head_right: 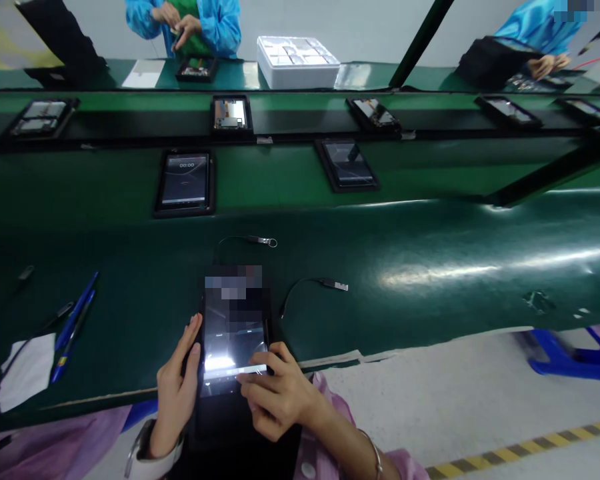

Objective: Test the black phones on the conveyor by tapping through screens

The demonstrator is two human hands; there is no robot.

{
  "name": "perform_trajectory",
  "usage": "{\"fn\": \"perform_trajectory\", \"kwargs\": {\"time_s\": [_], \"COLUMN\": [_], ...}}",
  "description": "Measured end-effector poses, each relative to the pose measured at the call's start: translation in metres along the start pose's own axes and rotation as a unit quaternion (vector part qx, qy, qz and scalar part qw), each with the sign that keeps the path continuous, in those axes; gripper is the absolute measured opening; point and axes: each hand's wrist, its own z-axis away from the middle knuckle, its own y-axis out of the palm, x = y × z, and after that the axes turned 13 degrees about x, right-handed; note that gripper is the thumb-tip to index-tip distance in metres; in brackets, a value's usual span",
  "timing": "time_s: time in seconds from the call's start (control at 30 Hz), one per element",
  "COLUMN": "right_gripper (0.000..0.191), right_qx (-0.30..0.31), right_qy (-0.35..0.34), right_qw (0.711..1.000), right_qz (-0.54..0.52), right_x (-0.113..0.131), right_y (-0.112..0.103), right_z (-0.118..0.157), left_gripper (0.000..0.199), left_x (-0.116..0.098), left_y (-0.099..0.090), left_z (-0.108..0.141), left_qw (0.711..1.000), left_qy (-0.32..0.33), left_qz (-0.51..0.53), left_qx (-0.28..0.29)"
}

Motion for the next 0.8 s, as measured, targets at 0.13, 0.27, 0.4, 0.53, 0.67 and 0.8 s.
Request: {"fn": "perform_trajectory", "kwargs": {"time_s": [0.13, 0.27, 0.4, 0.53, 0.67, 0.8], "right_gripper": [0.038, 0.044, 0.036, 0.037, 0.038, 0.043], "right_qx": [0.007, -0.06, -0.112, -0.099, -0.099, -0.102], "right_qy": [0.012, 0.219, 0.359, 0.367, 0.365, 0.365], "right_qw": [1.0, 0.971, 0.9, 0.889, 0.889, 0.892], "right_qz": [-0.002, -0.073, -0.22, -0.256, -0.258, -0.245], "right_x": [-0.002, -0.008, -0.02, -0.031, -0.037, -0.042], "right_y": [0.0, -0.002, -0.005, -0.006, -0.006, -0.005], "right_z": [0.004, 0.002, -0.009, -0.018, -0.023, -0.025], "left_gripper": [0.055, 0.055, 0.053, 0.051, 0.05, 0.048], "left_x": [-0.001, 0.0, 0.001, 0.002, 0.004, 0.005], "left_y": [0.0, 0.0, 0.0, 0.001, 0.001, -0.001], "left_z": [-0.001, -0.001, -0.001, -0.003, -0.002, 0.0], "left_qw": [1.0, 1.0, 1.0, 1.0, 1.0, 1.0], "left_qy": [-0.001, -0.004, 0.0, -0.003, -0.009, -0.027], "left_qz": [0.0, 0.002, 0.002, -0.002, -0.004, -0.004], "left_qx": [0.001, 0.0, -0.006, -0.01, -0.01, -0.001]}}
